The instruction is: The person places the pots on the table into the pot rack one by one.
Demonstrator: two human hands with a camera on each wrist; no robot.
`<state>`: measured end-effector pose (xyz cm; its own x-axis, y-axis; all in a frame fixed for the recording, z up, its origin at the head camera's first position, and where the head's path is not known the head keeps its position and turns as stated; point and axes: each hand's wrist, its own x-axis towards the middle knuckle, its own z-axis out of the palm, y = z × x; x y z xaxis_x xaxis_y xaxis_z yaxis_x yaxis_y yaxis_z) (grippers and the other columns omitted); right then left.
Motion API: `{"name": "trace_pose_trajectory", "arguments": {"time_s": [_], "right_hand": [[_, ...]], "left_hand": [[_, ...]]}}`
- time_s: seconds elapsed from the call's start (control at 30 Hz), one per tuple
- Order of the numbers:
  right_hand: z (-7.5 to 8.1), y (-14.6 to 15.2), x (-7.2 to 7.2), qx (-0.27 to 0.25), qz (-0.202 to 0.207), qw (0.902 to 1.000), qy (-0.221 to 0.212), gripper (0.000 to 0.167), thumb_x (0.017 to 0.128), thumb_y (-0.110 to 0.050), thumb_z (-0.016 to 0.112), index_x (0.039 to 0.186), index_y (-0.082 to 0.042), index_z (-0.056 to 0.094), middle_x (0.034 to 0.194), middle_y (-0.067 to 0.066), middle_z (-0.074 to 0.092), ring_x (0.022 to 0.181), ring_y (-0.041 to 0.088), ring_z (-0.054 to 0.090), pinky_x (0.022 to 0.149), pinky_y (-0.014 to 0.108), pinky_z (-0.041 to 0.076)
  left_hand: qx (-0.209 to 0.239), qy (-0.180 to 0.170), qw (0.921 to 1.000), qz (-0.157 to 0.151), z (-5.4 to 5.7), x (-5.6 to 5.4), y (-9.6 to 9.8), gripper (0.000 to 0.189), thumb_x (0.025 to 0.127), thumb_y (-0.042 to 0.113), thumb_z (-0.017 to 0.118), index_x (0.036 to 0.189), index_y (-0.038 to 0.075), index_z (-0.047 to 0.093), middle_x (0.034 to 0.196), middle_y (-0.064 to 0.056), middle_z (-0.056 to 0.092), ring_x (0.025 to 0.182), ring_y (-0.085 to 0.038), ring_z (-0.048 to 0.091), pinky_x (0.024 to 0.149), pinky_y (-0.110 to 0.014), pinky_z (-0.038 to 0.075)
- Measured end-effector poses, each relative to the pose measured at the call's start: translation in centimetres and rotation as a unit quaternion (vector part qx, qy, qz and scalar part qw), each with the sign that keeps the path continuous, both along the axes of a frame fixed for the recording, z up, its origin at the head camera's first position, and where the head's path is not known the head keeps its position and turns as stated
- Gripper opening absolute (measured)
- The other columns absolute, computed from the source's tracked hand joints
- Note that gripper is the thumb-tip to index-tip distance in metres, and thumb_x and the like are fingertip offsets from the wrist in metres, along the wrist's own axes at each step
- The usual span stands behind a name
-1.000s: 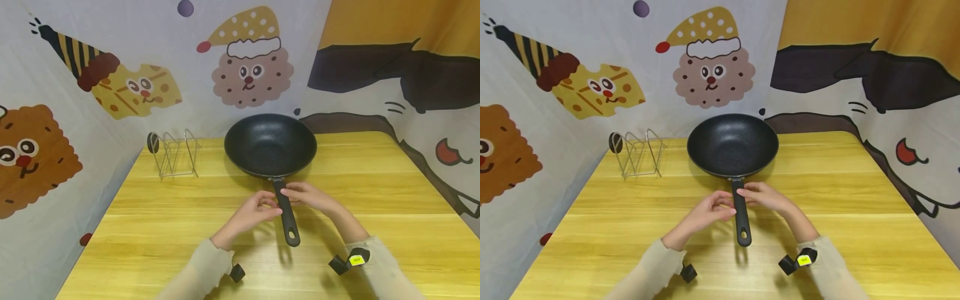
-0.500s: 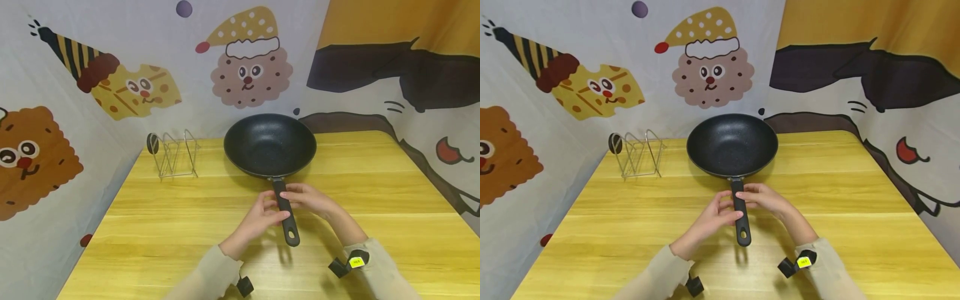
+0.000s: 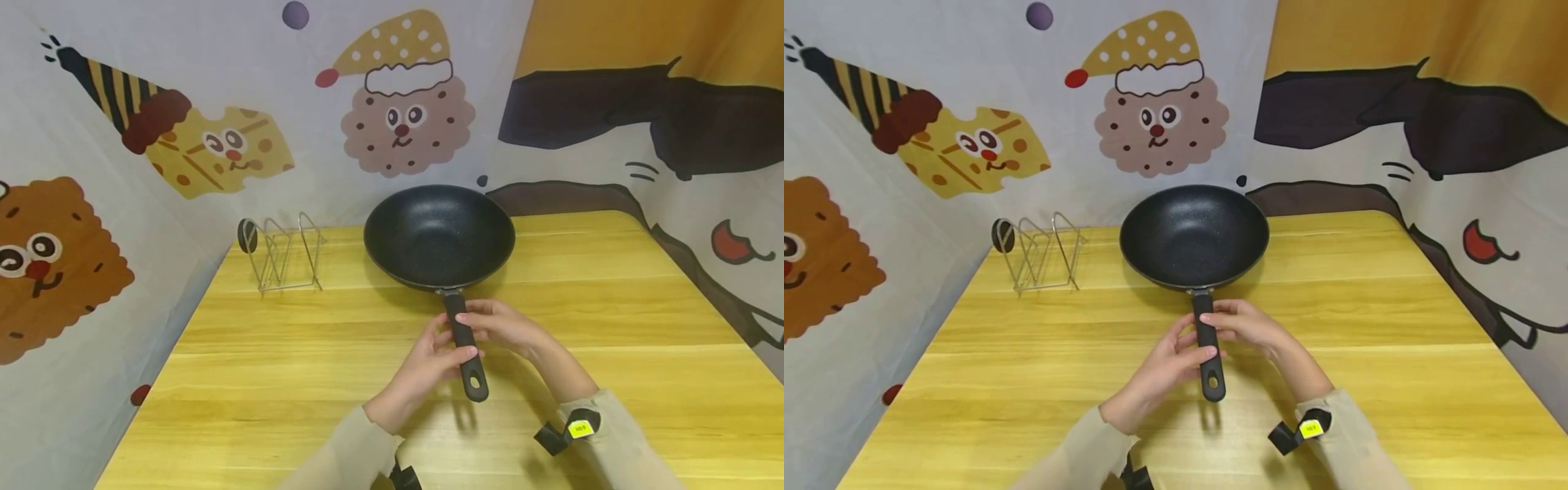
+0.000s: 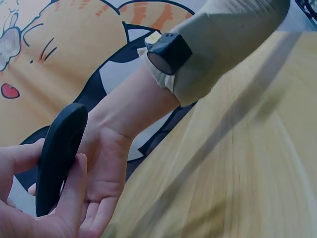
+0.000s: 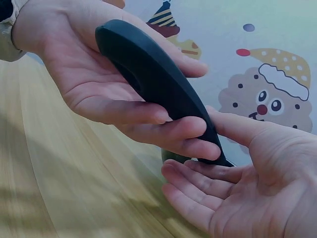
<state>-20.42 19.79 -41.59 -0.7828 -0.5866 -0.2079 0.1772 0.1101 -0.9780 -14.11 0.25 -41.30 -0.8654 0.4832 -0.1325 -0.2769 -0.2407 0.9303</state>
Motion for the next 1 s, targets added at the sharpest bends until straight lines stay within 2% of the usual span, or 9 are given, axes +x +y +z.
{"name": "trace_pose_trajectory", "arguments": {"time_s": [0.17, 0.3, 0.47, 0.63, 0.77, 0.87, 1.0], "right_hand": [[0.4, -0.1, 0.1, -0.003, 0.003, 1.0, -0.003, 0.056, 0.102, -0.017, 0.052, 0.14, 0.021, 0.035, 0.116, 0.009, 0.066, 0.099, 0.017, 0.069, 0.092, 0.029, 0.055], [0.4, -0.2, 0.2, 0.001, -0.003, 1.0, 0.0, 0.056, 0.102, -0.017, 0.053, 0.14, 0.02, 0.037, 0.112, 0.002, 0.068, 0.099, 0.017, 0.069, 0.094, 0.031, 0.054], [0.3, -0.5, 0.5, 0.008, -0.019, 0.9997, 0.014, 0.054, 0.1, -0.017, 0.057, 0.138, 0.019, 0.042, 0.115, 0.006, 0.07, 0.101, 0.017, 0.07, 0.101, 0.036, 0.052], [0.7, -1.2, 0.9, 0.017, -0.038, 0.9988, 0.025, 0.053, 0.099, -0.017, 0.059, 0.136, 0.017, 0.046, 0.12, 0.014, 0.069, 0.103, 0.018, 0.07, 0.103, 0.038, 0.052], [1.3, -1.8, 1.3, 0.017, -0.06, 0.9978, 0.022, 0.054, 0.099, -0.02, 0.06, 0.138, 0.016, 0.046, 0.117, 0.01, 0.069, 0.102, 0.017, 0.069, 0.103, 0.038, 0.053], [1.6, -2.2, 1.4, -0.012, -0.065, 0.9978, 0.008, 0.056, 0.102, -0.022, 0.055, 0.14, 0.016, 0.042, 0.113, 0.002, 0.07, 0.102, 0.014, 0.069, 0.101, 0.034, 0.052], [1.7, -2.6, 1.4, -0.082, -0.054, 0.9951, -0.017, 0.052, 0.107, -0.023, 0.044, 0.142, 0.016, 0.041, 0.113, -0.005, 0.072, 0.103, 0.011, 0.068, 0.099, 0.028, 0.052]], "left_hand": [[0.012, -0.008, 0.9999, -0.006, -0.1, 0.0, 0.2, 0.068, 0.096, 0.007, 0.062, 0.155, 0.018, 0.031, 0.14, -0.022, 0.056, 0.11, -0.023, 0.07, 0.089, -0.037, 0.059], [0.011, -0.005, 0.9999, -0.002, -0.2, 0.2, 0.2, 0.068, 0.096, 0.007, 0.062, 0.156, 0.02, 0.032, 0.14, -0.021, 0.057, 0.11, -0.024, 0.07, 0.091, -0.038, 0.058], [0.016, -0.003, 0.9999, 0.001, -0.6, 0.4, -0.1, 0.069, 0.096, 0.007, 0.061, 0.157, 0.019, 0.031, 0.14, -0.023, 0.058, 0.109, -0.023, 0.07, 0.09, -0.036, 0.059], [0.024, -0.003, 0.9996, -0.014, -0.5, 0.6, -1.0, 0.073, 0.096, 0.01, 0.062, 0.159, 0.023, 0.027, 0.142, -0.021, 0.056, 0.105, -0.015, 0.07, 0.089, -0.031, 0.057], [0.036, -0.009, 0.999, -0.024, -0.2, 0.6, -1.8, 0.075, 0.096, 0.013, 0.062, 0.159, 0.025, 0.025, 0.144, -0.016, 0.056, 0.106, -0.011, 0.069, 0.088, -0.028, 0.056], [0.062, -0.009, 0.9975, -0.031, 0.1, 0.5, -2.3, 0.073, 0.097, 0.009, 0.059, 0.159, 0.023, 0.025, 0.143, -0.008, 0.059, 0.107, -0.009, 0.068, 0.087, -0.026, 0.056], [0.101, -0.003, 0.9942, -0.037, 0.5, 0.4, -2.8, 0.071, 0.098, 0.004, 0.054, 0.16, 0.018, 0.022, 0.134, 0.004, 0.065, 0.105, -0.008, 0.068, 0.086, -0.022, 0.056]]}}
